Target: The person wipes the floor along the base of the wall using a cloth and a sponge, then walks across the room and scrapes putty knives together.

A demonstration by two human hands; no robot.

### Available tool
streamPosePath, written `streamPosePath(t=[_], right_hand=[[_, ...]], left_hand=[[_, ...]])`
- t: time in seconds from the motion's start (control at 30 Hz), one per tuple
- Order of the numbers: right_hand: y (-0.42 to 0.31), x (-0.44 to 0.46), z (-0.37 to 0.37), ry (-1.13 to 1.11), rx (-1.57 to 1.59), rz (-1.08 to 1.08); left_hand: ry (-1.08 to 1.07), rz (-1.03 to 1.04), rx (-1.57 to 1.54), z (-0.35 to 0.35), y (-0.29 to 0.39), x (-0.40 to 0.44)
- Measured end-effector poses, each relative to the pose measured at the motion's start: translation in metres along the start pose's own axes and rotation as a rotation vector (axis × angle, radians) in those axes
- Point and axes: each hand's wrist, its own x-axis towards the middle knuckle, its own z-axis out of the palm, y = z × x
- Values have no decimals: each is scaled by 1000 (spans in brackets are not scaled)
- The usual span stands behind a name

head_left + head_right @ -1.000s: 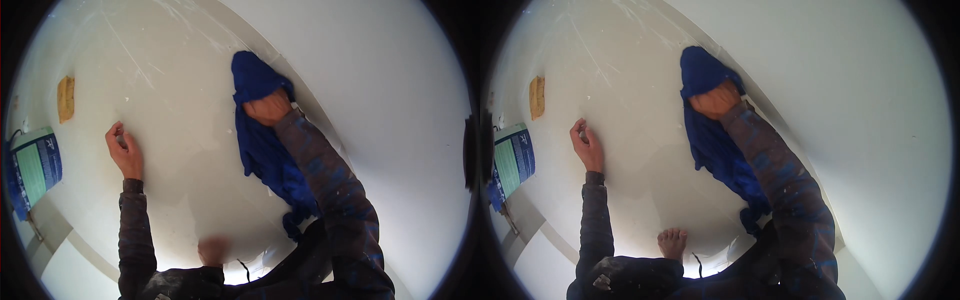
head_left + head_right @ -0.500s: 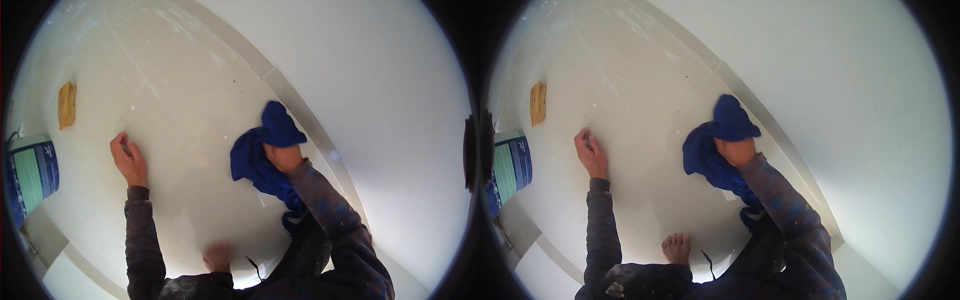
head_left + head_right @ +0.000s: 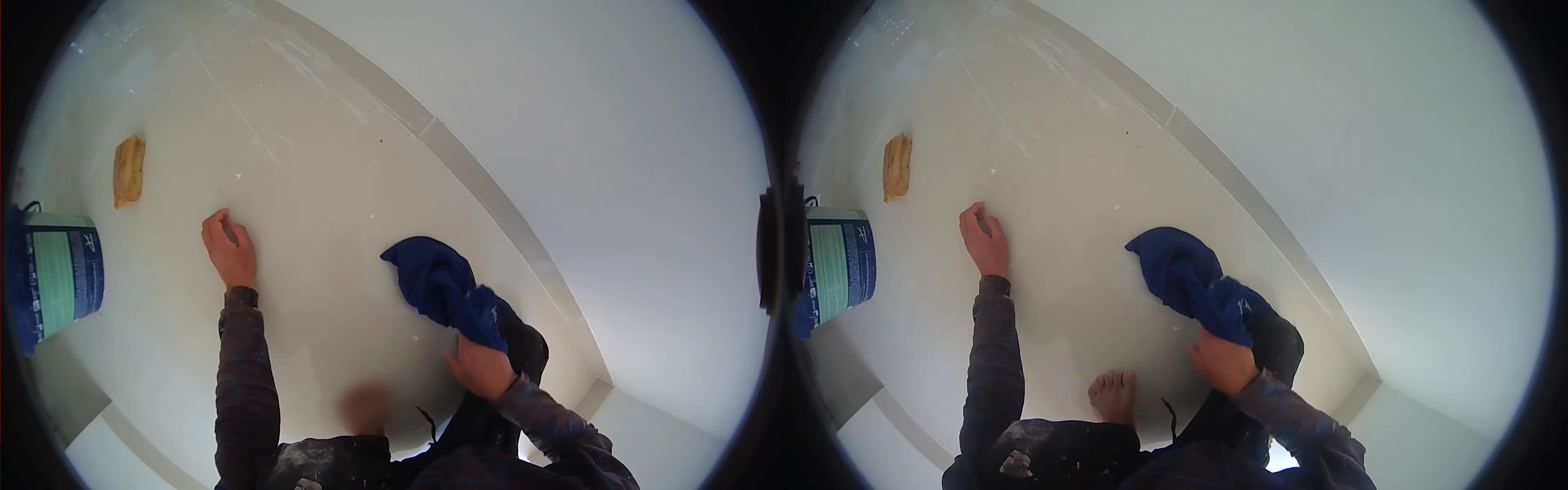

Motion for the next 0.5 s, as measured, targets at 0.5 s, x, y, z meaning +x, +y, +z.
streamPosePath(t=[0.5], right_hand=[[-65, 13, -11, -33, 504, -383]], left_hand=[[-43, 27, 69, -1, -2, 0]])
